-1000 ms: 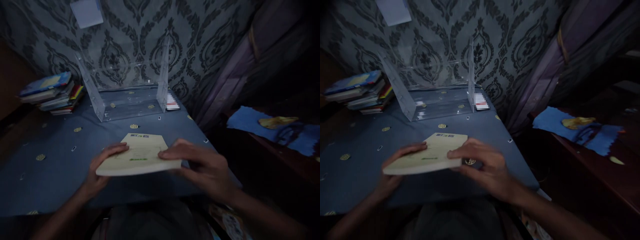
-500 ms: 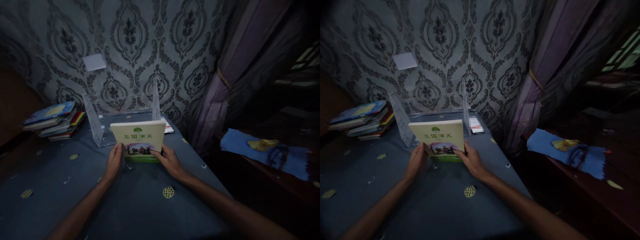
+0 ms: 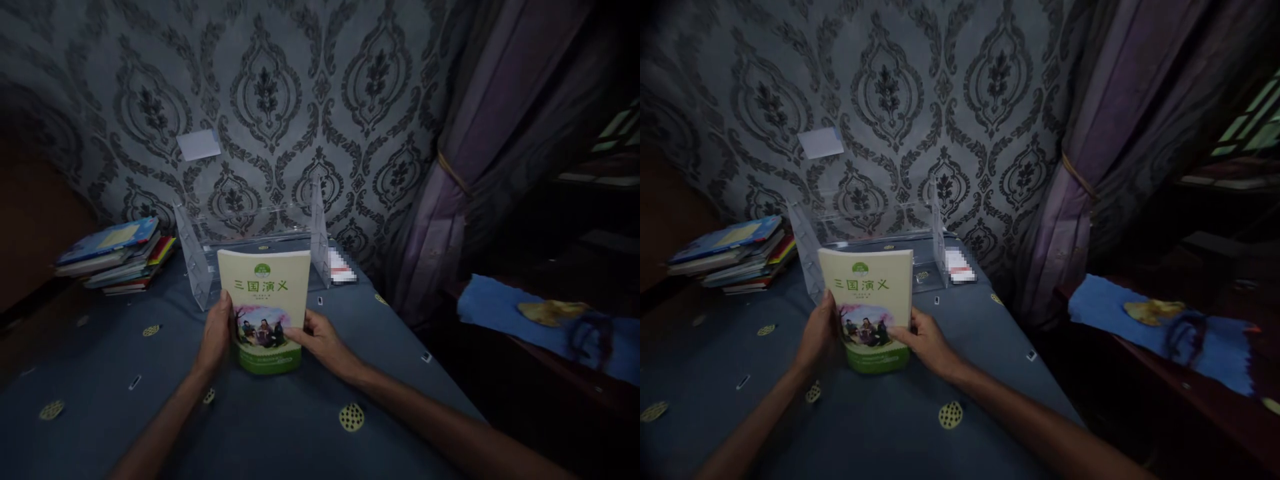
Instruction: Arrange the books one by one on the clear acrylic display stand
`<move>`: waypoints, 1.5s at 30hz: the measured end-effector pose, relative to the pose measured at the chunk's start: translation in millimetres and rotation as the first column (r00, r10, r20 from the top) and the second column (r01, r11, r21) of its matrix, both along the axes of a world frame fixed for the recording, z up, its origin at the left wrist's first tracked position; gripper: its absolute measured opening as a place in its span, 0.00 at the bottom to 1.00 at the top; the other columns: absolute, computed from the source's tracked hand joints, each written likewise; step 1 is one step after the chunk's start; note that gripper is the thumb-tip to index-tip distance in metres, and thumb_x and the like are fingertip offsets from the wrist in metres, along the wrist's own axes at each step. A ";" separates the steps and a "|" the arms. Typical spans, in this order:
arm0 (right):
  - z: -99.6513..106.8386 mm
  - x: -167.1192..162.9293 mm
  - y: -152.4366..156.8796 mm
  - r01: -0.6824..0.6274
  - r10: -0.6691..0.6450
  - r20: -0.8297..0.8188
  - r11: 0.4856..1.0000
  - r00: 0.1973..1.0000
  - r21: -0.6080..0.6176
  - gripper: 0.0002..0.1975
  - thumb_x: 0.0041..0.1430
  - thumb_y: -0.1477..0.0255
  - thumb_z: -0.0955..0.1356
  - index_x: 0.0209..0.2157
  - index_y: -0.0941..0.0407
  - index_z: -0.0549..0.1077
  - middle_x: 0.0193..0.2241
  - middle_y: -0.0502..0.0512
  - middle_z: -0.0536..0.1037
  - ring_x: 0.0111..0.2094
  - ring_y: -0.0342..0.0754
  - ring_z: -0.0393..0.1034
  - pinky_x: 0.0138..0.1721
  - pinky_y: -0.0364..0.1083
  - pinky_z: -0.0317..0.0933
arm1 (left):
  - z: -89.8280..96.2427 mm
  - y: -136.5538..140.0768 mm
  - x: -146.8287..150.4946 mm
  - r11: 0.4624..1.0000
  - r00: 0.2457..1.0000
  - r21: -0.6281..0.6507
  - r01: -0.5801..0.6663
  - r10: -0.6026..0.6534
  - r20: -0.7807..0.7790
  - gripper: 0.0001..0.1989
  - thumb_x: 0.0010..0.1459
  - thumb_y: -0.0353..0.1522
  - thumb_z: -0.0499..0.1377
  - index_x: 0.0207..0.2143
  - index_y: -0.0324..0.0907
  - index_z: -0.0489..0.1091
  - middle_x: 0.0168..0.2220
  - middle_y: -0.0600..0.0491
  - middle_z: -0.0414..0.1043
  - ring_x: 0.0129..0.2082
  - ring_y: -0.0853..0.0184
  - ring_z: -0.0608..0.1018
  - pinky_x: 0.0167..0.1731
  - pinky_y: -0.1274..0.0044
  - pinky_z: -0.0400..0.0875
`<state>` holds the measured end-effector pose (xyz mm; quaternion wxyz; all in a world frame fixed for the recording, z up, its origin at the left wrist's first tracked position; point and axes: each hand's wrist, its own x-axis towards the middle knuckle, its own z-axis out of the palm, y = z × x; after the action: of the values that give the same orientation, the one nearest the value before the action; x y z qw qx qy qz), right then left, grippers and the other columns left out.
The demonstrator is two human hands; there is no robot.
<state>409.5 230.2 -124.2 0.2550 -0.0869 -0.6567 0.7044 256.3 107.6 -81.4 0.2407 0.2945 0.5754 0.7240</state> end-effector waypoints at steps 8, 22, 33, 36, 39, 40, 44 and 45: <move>-1.0 8.6 -35.7 -0.137 0.148 0.054 0.976 0.987 -0.169 0.26 0.56 0.46 0.72 0.37 0.58 0.77 0.29 0.52 0.79 0.26 0.43 0.70 0.29 0.43 0.68 | -5.5 -14.6 -42.6 0.935 0.973 -0.355 -0.015 -0.068 -0.220 0.32 0.55 0.57 0.62 0.46 0.40 0.76 0.37 0.49 0.81 0.41 0.56 0.82 0.42 0.70 0.76; -19.7 2.9 13.9 0.184 -0.168 0.087 0.955 0.982 -0.232 0.27 0.50 0.59 0.76 0.47 0.55 0.68 0.26 0.45 0.77 0.23 0.42 0.70 0.24 0.41 0.65 | -30.3 -17.8 -43.2 0.812 0.892 -0.583 0.017 -0.277 -0.359 0.31 0.55 0.55 0.57 0.50 0.42 0.70 0.43 0.47 0.79 0.44 0.54 0.79 0.43 0.68 0.72; -34.9 -17.7 54.7 0.320 -0.374 0.209 0.914 0.903 0.251 0.18 0.53 0.68 0.70 0.47 0.55 0.70 0.25 0.44 0.75 0.21 0.43 0.69 0.20 0.41 0.61 | -23.9 -30.1 -36.8 0.557 0.831 -0.812 0.174 -0.525 -0.183 0.29 0.53 0.62 0.53 0.30 0.46 0.65 0.18 0.54 0.71 0.14 0.61 0.72 0.16 0.73 0.63; -31.6 -23.1 57.7 0.314 -0.408 0.214 0.875 0.887 0.368 0.16 0.54 0.70 0.70 0.46 0.55 0.72 0.27 0.47 0.77 0.25 0.45 0.72 0.25 0.43 0.64 | -19.2 -30.2 -37.7 0.549 0.710 -0.833 -0.068 -0.560 -0.427 0.26 0.58 0.57 0.52 0.21 0.46 0.61 0.17 0.54 0.69 0.16 0.63 0.72 0.20 0.74 0.61; -29.3 -23.8 58.3 0.306 -0.414 0.212 0.862 0.885 0.404 0.15 0.54 0.70 0.71 0.45 0.55 0.74 0.29 0.49 0.78 0.28 0.46 0.73 0.29 0.44 0.65 | -20.7 -29.6 -35.3 0.590 0.533 -0.732 -0.341 -0.520 -0.667 0.18 0.62 0.47 0.54 0.26 0.45 0.66 0.23 0.51 0.71 0.25 0.59 0.76 0.28 0.73 0.65; -28.8 -23.3 58.2 0.306 -0.418 0.210 0.855 0.884 0.418 0.15 0.54 0.70 0.71 0.45 0.55 0.74 0.29 0.50 0.78 0.28 0.46 0.72 0.30 0.44 0.65 | -23.3 -29.2 -35.1 0.625 0.488 -0.680 -0.383 -0.488 -0.724 0.15 0.63 0.45 0.53 0.30 0.45 0.68 0.27 0.50 0.74 0.30 0.57 0.78 0.31 0.71 0.67; -28.6 -23.0 57.4 0.309 -0.440 0.201 0.828 0.875 0.467 0.14 0.54 0.70 0.71 0.44 0.55 0.76 0.29 0.50 0.78 0.29 0.47 0.72 0.30 0.45 0.64 | -40.8 -25.9 -43.1 0.840 0.412 -0.497 -0.216 -0.383 -0.826 0.17 0.65 0.40 0.51 0.51 0.42 0.68 0.51 0.41 0.75 0.52 0.52 0.76 0.49 0.64 0.71; -28.7 -23.7 57.4 0.309 -0.440 0.201 0.827 0.875 0.469 0.14 0.55 0.70 0.71 0.44 0.55 0.76 0.29 0.50 0.78 0.29 0.47 0.73 0.30 0.45 0.64 | -45.4 -25.0 -46.7 0.864 0.421 -0.480 -0.155 -0.381 -0.823 0.20 0.65 0.41 0.51 0.54 0.41 0.67 0.55 0.40 0.73 0.55 0.52 0.74 0.53 0.63 0.70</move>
<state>385.8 287.6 -152.9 0.2995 -0.2642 -0.7938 0.4587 209.6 82.6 -126.8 0.0117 0.6029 0.7528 0.2638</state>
